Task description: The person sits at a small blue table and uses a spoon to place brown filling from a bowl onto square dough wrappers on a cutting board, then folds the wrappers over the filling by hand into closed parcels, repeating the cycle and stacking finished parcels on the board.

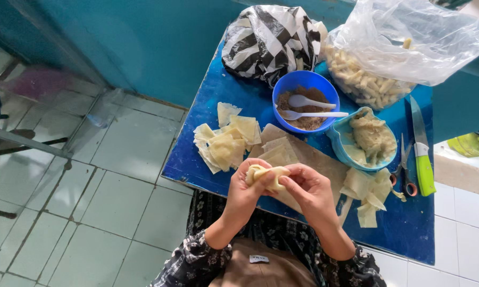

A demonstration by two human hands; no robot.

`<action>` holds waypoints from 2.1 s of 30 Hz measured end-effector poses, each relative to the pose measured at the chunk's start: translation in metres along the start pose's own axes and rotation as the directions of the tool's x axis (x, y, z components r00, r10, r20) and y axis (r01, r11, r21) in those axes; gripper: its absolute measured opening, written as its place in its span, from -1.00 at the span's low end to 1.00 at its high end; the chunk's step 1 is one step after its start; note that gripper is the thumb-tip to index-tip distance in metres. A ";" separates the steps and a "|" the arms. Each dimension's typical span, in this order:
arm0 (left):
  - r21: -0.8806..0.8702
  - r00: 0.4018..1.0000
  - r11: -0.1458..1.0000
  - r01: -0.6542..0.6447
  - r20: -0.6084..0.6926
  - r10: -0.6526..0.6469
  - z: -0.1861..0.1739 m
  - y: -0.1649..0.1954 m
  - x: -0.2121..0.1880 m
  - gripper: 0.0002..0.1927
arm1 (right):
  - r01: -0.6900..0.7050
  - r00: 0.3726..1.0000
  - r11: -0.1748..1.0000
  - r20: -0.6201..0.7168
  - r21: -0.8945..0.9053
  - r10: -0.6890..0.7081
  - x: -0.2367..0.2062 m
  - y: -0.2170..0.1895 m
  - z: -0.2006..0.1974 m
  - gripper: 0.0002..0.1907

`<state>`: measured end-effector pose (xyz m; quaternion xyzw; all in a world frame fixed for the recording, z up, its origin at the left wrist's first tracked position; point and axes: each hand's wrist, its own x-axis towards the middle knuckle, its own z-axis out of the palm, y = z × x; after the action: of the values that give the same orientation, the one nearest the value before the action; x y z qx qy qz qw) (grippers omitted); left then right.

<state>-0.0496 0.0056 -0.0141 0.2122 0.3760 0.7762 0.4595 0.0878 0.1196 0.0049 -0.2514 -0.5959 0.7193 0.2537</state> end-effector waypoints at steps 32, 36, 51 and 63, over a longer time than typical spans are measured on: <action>-0.073 0.994 0.995 0.068 -0.075 -0.073 -0.039 0.025 -0.024 -0.46 | 0.291 0.840 0.142 0.181 -0.946 -0.511 0.000 -0.010 0.029 -0.78; -0.517 0.980 0.833 0.199 0.099 -0.173 -0.028 0.023 -0.024 -0.28 | 0.334 0.828 0.428 0.045 -0.840 -0.559 -0.014 -0.019 0.044 -0.77; -0.443 0.972 0.870 0.214 0.186 -0.144 -0.002 0.013 -0.026 -0.37 | 0.334 0.905 0.672 0.026 -0.661 -0.424 -0.017 -0.003 0.044 -0.77; -0.556 0.941 0.763 0.330 0.254 -0.222 0.011 0.010 -0.016 -0.37 | 0.224 0.674 0.679 -0.392 -0.699 -0.626 -0.042 -0.012 -0.057 -0.88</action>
<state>-0.0397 -0.0066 0.0009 0.0673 0.1016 0.7563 0.6428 0.1579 0.1354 0.0094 -0.3781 -0.7197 0.2871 0.5066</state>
